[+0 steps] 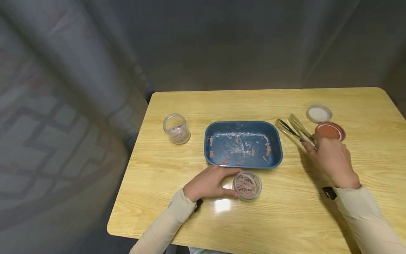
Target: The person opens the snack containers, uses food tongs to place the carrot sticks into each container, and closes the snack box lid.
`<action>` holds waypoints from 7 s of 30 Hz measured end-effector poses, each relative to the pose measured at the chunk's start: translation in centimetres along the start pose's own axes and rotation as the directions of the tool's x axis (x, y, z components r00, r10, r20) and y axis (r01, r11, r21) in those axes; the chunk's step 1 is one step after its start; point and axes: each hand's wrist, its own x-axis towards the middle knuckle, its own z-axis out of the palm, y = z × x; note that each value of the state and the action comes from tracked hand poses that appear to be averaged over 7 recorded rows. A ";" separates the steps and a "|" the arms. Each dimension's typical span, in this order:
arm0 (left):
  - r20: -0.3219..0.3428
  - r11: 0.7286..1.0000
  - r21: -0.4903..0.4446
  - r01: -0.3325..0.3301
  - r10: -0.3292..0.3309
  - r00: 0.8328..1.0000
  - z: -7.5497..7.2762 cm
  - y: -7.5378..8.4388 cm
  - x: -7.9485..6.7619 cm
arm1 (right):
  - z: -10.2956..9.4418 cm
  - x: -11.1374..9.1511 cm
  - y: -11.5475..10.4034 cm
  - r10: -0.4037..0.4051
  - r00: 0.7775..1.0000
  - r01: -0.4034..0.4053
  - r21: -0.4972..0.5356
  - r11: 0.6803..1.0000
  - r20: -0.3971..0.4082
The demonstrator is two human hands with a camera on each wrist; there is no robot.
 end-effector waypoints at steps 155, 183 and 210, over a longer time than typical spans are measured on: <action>-0.016 1.000 -0.005 0.027 -0.027 1.000 -0.2 1.1 0.8 | 4.1 -8.1 -9.4 -0.456 0.889 0.348 0.567 0.746 0.054; -0.018 1.000 0.003 0.025 -0.025 1.000 -0.2 1.0 0.9 | 3.7 -8.5 -10.3 -0.411 0.908 0.357 0.355 0.864 0.088; -0.013 1.000 -0.010 0.016 -0.017 1.000 -0.3 1.2 0.8 | 3.9 -9.3 -10.6 -0.418 0.906 0.381 0.311 0.871 0.060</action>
